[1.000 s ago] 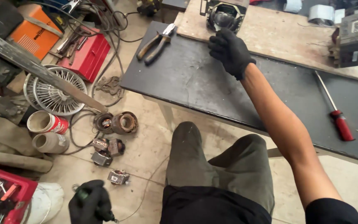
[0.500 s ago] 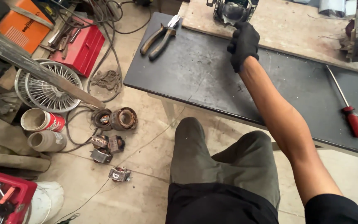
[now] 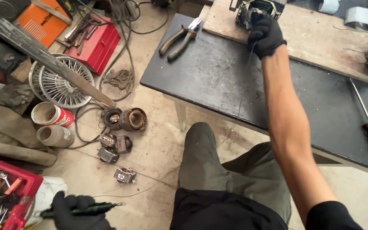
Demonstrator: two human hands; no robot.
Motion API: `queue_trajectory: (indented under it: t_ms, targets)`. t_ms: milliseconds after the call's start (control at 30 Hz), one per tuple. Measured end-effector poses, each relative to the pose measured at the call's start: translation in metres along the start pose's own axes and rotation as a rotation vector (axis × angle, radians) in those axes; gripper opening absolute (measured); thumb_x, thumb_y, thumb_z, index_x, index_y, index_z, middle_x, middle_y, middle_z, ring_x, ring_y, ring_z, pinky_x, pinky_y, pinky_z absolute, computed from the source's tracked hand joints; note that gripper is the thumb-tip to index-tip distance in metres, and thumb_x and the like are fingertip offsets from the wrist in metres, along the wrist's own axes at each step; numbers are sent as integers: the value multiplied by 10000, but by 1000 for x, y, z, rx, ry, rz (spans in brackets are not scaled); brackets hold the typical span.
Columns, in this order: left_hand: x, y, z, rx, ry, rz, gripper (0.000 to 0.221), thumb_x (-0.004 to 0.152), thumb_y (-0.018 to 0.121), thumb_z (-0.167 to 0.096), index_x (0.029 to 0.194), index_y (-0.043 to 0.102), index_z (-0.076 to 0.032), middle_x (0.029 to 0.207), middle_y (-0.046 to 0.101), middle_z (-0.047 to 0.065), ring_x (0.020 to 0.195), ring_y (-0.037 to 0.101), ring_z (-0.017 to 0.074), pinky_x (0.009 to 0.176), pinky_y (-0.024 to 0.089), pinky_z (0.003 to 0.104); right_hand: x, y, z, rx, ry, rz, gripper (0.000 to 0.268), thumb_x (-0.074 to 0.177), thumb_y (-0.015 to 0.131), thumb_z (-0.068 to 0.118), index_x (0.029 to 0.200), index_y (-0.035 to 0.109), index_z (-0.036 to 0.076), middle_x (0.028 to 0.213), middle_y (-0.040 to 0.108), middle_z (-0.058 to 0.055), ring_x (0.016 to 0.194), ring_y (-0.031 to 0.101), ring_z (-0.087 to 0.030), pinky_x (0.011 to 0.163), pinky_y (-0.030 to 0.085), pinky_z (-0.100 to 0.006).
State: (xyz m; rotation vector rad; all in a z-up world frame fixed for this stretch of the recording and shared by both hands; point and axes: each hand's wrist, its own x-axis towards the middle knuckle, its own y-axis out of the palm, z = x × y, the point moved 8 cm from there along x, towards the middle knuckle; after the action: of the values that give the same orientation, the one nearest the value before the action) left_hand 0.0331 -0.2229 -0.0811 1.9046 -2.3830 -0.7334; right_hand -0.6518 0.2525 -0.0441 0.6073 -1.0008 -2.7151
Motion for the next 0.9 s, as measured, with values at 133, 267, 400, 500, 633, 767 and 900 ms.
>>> queue_trajectory:
  t_ms: [133, 267, 400, 500, 633, 767, 900]
  targets:
    - [-23, 79, -12, 2, -13, -19, 231, 1015, 631, -258, 841, 482, -224, 640, 429, -97, 504, 411, 52, 518, 364, 209, -17, 55, -40, -51, 183, 252, 247, 1008, 511, 161, 767, 560, 159, 533, 411, 82, 401, 269, -48, 359, 195, -233]
    - [-35, 89, -20, 17, 1, 3, 185, 982, 637, -251, 878, 486, -226, 612, 420, -99, 455, 382, 46, 464, 336, 202, -39, 93, -62, -86, 307, 437, 276, 1024, 464, 166, 755, 529, 170, 531, 394, 83, 392, 261, -52, 344, 185, -242]
    - [-33, 89, -13, 38, 13, 36, 129, 987, 632, -272, 918, 534, -224, 625, 423, -101, 485, 408, 43, 486, 355, 195, -85, 119, -92, -149, 484, 671, 321, 1046, 394, 172, 738, 483, 186, 527, 369, 86, 378, 250, -58, 322, 172, -256]
    - [-32, 94, -8, 12, -3, 40, 82, 985, 629, -255, 951, 569, -211, 640, 451, -101, 485, 405, 39, 485, 356, 192, -144, 142, -130, -446, 545, 738, 376, 1045, 433, 216, 675, 493, 185, 516, 401, 68, 384, 300, -71, 329, 205, -264]
    - [-25, 99, -3, -38, -36, 70, 100, 1006, 638, -231, 934, 572, -214, 640, 473, -98, 455, 407, 35, 441, 336, 187, -218, 135, -156, -500, 730, 603, 507, 1050, 465, 336, 591, 523, 129, 456, 403, 34, 349, 278, -92, 310, 179, -278]
    - [-28, 102, -3, 13, -22, 27, 102, 982, 664, -282, 958, 576, -236, 666, 513, -114, 480, 434, 33, 468, 356, 176, -241, 121, -90, -762, 462, 420, 453, 1065, 475, 342, 1006, 710, -40, 768, 670, -118, 632, 601, -197, 579, 488, -324]
    - [-44, 114, -13, 39, -17, 23, 136, 1005, 649, -266, 933, 553, -203, 675, 486, -81, 504, 463, 51, 497, 397, 194, -191, 72, -48, -424, 274, 109, 310, 965, 618, 218, 1217, 609, 38, 1090, 720, -142, 892, 701, -224, 794, 564, -356]
